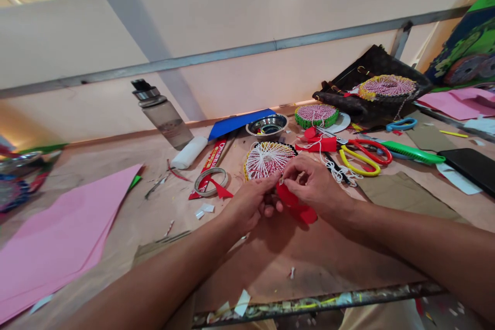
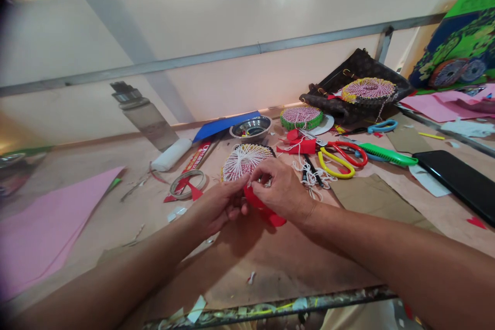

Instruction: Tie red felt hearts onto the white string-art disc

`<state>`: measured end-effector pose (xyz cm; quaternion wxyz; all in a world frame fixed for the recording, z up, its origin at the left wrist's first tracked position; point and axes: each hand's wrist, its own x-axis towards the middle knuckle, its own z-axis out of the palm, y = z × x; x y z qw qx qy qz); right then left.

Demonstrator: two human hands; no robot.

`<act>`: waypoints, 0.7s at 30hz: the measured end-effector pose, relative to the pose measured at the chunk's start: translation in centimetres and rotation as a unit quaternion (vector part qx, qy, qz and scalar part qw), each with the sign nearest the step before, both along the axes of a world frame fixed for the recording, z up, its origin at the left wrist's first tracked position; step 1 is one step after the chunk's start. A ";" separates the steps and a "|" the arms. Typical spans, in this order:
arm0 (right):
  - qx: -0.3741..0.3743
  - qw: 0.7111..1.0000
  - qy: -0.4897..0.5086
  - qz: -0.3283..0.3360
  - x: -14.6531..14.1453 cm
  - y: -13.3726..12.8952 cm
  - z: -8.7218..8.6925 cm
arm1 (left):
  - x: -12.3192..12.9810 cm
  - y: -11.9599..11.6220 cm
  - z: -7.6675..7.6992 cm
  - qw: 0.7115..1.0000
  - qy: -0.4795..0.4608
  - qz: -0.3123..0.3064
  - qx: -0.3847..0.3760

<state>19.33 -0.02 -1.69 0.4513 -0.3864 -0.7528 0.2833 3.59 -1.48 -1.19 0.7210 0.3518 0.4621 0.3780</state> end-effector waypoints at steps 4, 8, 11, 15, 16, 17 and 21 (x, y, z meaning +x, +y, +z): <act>0.020 1.000 -0.004 0.007 -0.1 0.1 -0.4 | -0.5 0.3 0.1 1.000 0.014 0.007 0.014; 0.033 0.999 -0.013 0.002 0.0 0.3 -0.5 | -0.6 0.4 0.1 0.998 0.030 0.031 0.034; 0.041 0.999 -0.007 0.000 0.1 0.3 -0.3 | -0.4 0.4 0.2 0.995 0.054 0.042 0.066; 0.063 0.998 -0.008 0.010 0.0 0.4 -0.4 | -0.2 0.4 0.4 0.984 0.126 0.032 0.123; 0.070 0.997 -0.011 0.012 -0.1 0.5 -0.5 | -0.3 0.4 0.4 0.979 0.150 0.029 0.137; 0.076 0.997 -0.014 0.013 -0.1 0.6 -0.7 | -0.3 0.5 0.6 0.973 0.173 0.026 0.149; 0.084 0.995 -0.040 0.022 -0.3 0.8 -0.9 | -0.5 0.7 1.0 0.949 0.239 0.037 0.201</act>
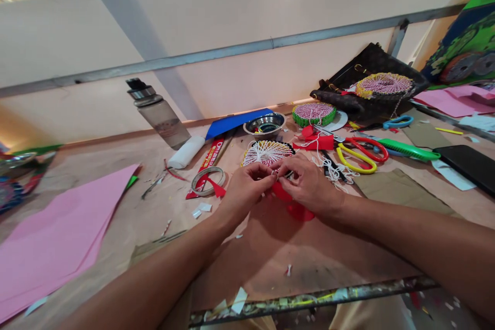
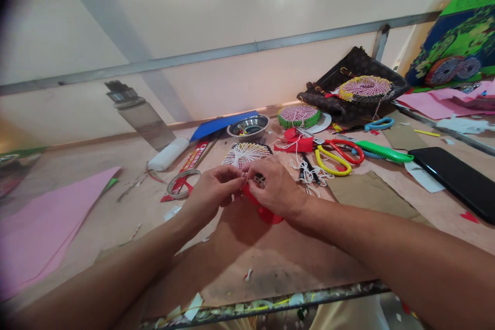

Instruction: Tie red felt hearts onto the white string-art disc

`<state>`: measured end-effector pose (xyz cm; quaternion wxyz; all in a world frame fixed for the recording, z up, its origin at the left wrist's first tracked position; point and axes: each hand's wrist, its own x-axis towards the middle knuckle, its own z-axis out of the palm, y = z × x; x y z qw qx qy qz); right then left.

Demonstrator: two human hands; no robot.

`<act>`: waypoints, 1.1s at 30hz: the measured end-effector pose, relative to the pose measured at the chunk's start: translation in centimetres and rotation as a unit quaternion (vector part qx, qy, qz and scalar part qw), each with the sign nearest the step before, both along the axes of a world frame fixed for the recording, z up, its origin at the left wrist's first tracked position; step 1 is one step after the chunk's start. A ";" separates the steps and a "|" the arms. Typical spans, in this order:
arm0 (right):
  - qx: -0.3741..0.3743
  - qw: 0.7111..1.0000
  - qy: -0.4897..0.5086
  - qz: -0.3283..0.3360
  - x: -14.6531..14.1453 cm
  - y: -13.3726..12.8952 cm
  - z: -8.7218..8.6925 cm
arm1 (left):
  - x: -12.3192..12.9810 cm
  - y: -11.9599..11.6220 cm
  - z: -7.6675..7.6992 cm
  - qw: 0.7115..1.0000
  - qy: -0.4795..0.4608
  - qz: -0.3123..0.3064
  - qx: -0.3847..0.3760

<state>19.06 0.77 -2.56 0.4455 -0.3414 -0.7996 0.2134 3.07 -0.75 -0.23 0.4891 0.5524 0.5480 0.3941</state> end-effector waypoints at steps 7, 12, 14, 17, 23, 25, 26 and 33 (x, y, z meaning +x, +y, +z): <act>-0.062 0.998 -0.016 -0.022 -0.3 0.0 0.2 | 0.0 0.1 -0.1 0.996 0.052 -0.001 0.076; -0.101 0.995 -0.008 -0.024 -0.4 0.0 0.1 | -0.2 0.1 -0.7 0.981 0.113 -0.016 0.159; -0.116 0.993 -0.011 -0.026 -0.3 0.0 0.1 | -0.5 0.2 -1.0 0.965 0.158 -0.021 0.210; -0.138 0.990 -0.008 -0.018 -0.2 0.1 0.1 | -1.0 0.4 -1.4 0.927 0.239 -0.015 0.289; -0.159 0.987 -0.015 0.005 -0.1 0.5 -0.2 | -1.6 0.6 -1.8 0.882 0.286 -0.049 0.371; -0.167 0.986 -0.020 0.007 0.0 0.7 -0.3 | -1.8 0.7 -1.8 0.876 0.290 -0.063 0.380; -0.171 0.985 -0.021 0.007 0.0 0.8 -0.4 | -1.9 0.7 -1.7 0.874 0.291 -0.068 0.383; -0.187 0.982 0.009 0.005 0.3 1.5 -1.0 | -1.5 0.7 -1.0 0.886 0.296 -0.083 0.347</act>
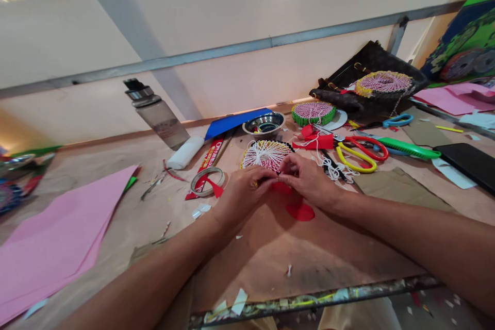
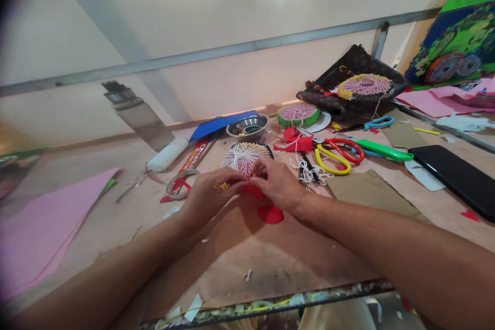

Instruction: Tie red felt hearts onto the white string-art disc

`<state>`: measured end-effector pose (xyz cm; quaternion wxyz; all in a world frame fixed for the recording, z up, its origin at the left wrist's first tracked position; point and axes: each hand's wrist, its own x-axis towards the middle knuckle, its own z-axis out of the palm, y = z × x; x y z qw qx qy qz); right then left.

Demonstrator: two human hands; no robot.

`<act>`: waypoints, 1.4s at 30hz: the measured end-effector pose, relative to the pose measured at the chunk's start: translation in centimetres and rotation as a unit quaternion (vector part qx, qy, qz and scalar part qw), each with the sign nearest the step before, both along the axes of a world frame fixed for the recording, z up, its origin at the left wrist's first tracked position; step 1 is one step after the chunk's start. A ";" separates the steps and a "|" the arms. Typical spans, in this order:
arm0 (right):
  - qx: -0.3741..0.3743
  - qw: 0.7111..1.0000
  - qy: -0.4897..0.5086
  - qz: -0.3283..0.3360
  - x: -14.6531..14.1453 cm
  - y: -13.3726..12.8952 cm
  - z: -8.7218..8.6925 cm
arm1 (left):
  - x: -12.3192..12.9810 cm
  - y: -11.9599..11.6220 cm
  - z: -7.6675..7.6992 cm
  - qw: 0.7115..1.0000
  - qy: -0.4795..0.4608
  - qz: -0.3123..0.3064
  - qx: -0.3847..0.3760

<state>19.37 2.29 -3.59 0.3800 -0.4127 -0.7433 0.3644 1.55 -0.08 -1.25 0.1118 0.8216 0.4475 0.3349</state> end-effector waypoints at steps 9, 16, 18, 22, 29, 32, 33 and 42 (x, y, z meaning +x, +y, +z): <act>0.184 0.982 -0.020 -0.033 -0.6 -2.1 1.5 | 1.3 -0.7 1.0 0.960 -0.161 0.099 -0.208; 0.107 0.993 -0.023 -0.040 -0.5 -2.2 1.3 | 1.3 -0.7 0.7 0.831 -0.358 0.057 -0.423; 0.100 0.994 -0.026 -0.042 -0.4 -2.0 1.2 | 1.2 -0.6 0.5 0.810 -0.382 0.050 -0.442; 0.111 0.992 -0.037 -0.047 -0.3 -1.8 1.3 | 0.9 -0.6 0.1 0.800 -0.397 0.048 -0.446; 0.092 0.995 -0.023 -0.037 -0.4 -2.2 1.6 | 1.1 -0.7 -0.1 0.801 -0.397 0.053 -0.445; 0.073 0.996 -0.013 -0.041 -0.4 -2.2 1.6 | 1.2 -0.8 0.0 0.805 -0.395 0.058 -0.439; 0.068 0.997 -0.012 -0.046 -0.4 -2.1 1.6 | 1.2 -0.8 0.0 0.807 -0.393 0.055 -0.437; 0.019 0.997 -0.020 -0.076 -0.4 -1.8 1.5 | 1.4 -1.0 0.3 0.782 -0.426 0.046 -0.453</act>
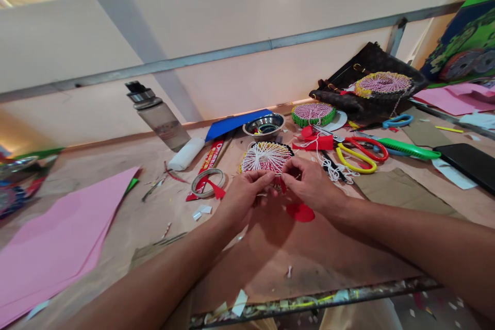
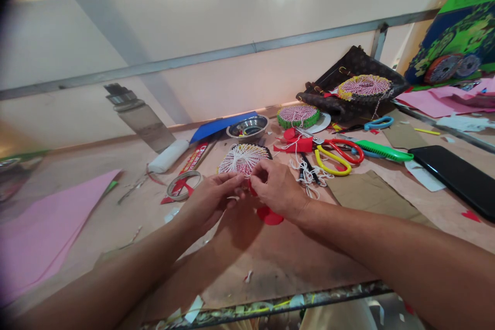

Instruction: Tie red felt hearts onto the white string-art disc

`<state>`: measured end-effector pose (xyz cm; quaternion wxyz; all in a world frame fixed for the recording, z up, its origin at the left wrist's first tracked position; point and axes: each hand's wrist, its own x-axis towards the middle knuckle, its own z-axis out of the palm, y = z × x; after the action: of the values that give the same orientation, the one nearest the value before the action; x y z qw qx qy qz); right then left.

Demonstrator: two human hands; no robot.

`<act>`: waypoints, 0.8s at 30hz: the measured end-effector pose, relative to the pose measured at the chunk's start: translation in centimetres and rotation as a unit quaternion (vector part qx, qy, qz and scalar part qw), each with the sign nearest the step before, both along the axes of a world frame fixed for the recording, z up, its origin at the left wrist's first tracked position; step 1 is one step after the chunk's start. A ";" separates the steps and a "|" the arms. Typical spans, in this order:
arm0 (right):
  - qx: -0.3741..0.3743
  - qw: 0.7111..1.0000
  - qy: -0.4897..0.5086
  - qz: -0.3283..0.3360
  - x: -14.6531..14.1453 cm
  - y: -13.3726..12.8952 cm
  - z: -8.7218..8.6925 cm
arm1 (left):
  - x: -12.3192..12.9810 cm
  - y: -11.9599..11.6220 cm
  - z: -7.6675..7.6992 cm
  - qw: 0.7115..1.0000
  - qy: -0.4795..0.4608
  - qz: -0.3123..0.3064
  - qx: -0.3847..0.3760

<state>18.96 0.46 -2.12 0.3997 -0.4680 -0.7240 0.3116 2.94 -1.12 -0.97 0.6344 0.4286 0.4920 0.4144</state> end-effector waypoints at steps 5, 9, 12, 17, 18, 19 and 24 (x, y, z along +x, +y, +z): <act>-0.029 0.999 0.022 0.016 0.0 0.2 -0.4 | 0.1 -0.1 0.0 0.999 -0.027 0.001 -0.022; 0.044 0.998 0.043 0.009 0.0 0.5 -0.5 | 0.0 -0.1 -0.2 1.000 -0.004 -0.001 -0.006; 0.010 0.997 0.066 0.027 -0.1 0.4 -0.5 | 0.1 -0.1 -0.2 1.000 0.015 0.006 0.004; -0.012 0.997 0.058 0.046 -0.1 -0.1 -0.4 | 0.3 -0.5 0.3 0.999 -0.021 0.031 -0.012; 0.011 0.998 0.053 0.041 -0.1 -0.1 -0.4 | 0.4 -0.6 0.4 0.999 -0.028 0.033 -0.017; 0.036 0.997 0.049 0.036 -0.1 -0.1 -0.4 | 0.4 -0.6 0.4 0.999 -0.029 0.034 -0.021; 0.120 0.991 0.041 0.029 0.0 -0.1 -0.3 | 0.6 -0.8 0.1 0.999 -0.026 0.026 -0.037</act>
<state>19.00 0.39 -2.45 0.4729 -0.3822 -0.7526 0.2525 3.52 -1.88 -0.88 0.6517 0.3809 0.5013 0.4231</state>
